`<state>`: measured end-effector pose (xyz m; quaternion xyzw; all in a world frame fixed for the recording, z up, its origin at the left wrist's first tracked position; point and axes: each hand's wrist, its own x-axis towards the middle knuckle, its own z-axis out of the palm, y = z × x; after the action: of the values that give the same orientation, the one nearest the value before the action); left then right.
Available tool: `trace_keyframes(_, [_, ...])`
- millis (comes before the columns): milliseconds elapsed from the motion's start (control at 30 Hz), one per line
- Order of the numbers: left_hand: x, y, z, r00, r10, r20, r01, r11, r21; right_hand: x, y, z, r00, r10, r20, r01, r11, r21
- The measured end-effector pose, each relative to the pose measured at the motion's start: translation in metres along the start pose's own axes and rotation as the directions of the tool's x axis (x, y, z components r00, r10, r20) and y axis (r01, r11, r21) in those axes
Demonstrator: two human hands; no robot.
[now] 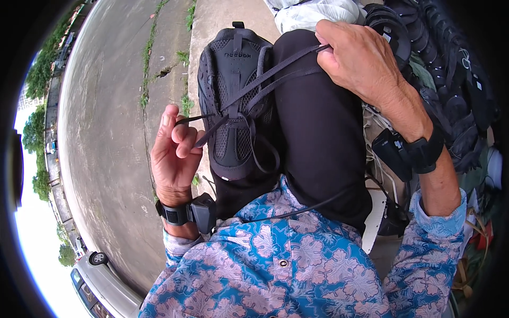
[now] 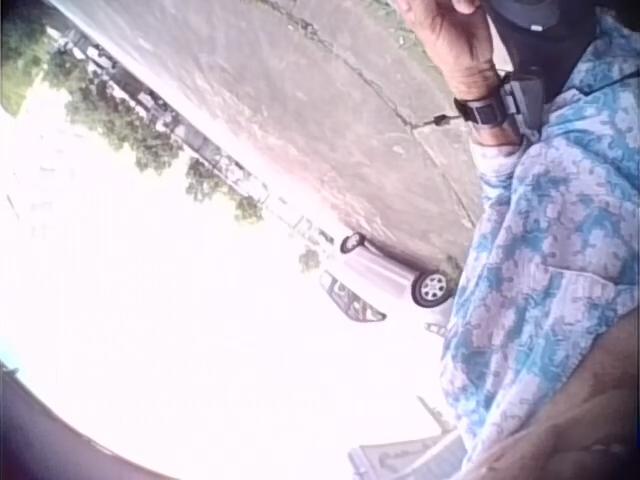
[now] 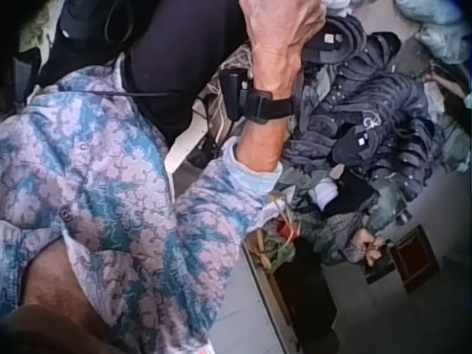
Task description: The recorder is lacing a shoe as part of a manufacturing process.
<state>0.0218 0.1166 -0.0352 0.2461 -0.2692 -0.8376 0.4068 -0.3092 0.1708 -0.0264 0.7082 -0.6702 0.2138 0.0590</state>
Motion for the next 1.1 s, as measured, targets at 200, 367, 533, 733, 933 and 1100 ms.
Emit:
trace_keyframes(200, [0.005, 0.008, -0.004, 0.974, -0.228, -0.005, 0.216, 0.928, -0.305, -0.001, 0.001, -0.001, 1.0, 0.02, -0.013, -0.019, 0.998, 0.058])
trace_keyframes(367, [0.005, -0.007, 0.025, 0.833, -0.005, -0.553, -0.124, 0.973, -0.195, 0.002, 0.002, -0.001, 0.997, -0.061, -0.054, 0.06, 0.998, -0.018])
trace_keyframes(533, [-0.001, -0.013, -0.021, 0.978, -0.206, 0.029, 0.206, 0.941, -0.267, -0.004, 0.022, -0.01, 0.998, -0.039, -0.046, 0.032, 0.989, -0.142])
trace_keyframes(733, [0.007, -0.019, -0.036, 0.962, -0.271, 0.039, 0.271, 0.919, -0.287, -0.002, 0.021, -0.012, 1.0, -0.017, -0.016, 0.015, 0.992, -0.123])
trace_keyframes(933, [0.006, -0.023, -0.018, 0.948, -0.187, -0.257, 0.153, 0.977, -0.148, 0.0, 0.026, -0.01, 1.0, 0.008, -0.002, -0.008, 0.993, -0.114])
trace_keyframes(1100, [0.002, -0.019, -0.02, 0.942, -0.291, -0.166, 0.288, 0.957, -0.045, 0.003, 0.035, -0.014, 1.0, 0.015, -0.007, -0.016, 0.983, -0.184])
